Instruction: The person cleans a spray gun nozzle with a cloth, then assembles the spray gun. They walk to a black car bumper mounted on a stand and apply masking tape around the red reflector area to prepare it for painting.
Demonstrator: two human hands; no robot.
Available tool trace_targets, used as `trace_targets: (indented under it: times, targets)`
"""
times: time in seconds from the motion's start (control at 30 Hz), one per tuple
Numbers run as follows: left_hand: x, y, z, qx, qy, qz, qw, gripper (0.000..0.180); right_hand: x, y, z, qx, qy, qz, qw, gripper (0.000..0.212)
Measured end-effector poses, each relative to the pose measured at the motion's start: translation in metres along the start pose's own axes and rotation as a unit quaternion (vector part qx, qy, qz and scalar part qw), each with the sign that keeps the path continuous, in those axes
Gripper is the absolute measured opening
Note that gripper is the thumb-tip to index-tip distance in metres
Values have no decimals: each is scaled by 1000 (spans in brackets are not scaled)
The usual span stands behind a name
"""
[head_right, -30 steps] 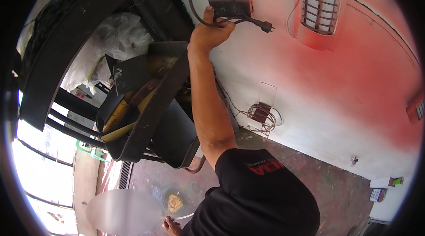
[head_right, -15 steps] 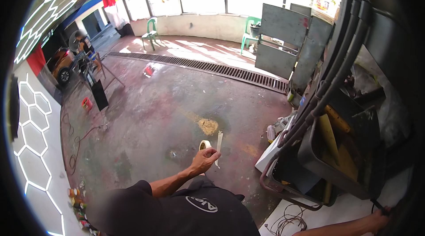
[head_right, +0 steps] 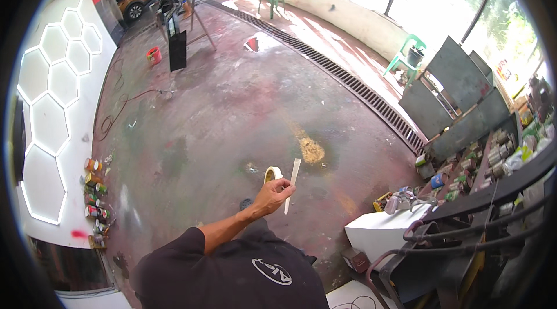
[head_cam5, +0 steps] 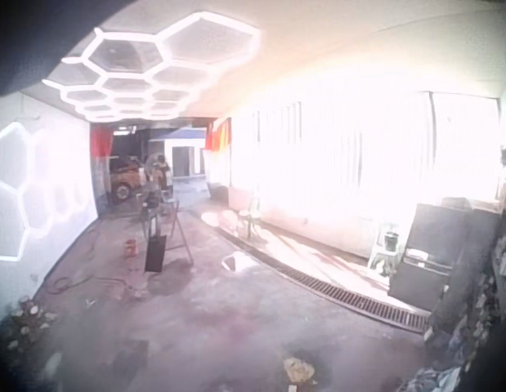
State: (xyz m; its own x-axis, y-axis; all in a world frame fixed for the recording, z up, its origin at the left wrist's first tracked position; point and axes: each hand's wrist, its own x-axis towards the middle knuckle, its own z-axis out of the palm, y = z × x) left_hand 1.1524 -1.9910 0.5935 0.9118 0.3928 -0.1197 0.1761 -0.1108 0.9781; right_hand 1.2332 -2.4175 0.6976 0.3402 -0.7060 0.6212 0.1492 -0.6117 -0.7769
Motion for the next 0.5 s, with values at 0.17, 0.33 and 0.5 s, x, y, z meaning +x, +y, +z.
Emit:
trace_targets:
  times: [0.17,0.33,0.5]
  targets:
    - [33,-4,-103,-54,5,-39,998,26,-107,-54,67,-7,-111,17,994,16]
    - [62,-5,-213,-91,51,37,994,19,-208,-113,128,-5,-223,18,975,17]
    - [97,10,-301,-149,74,8,986,15,-300,-179,190,20,-365,7,931,20]
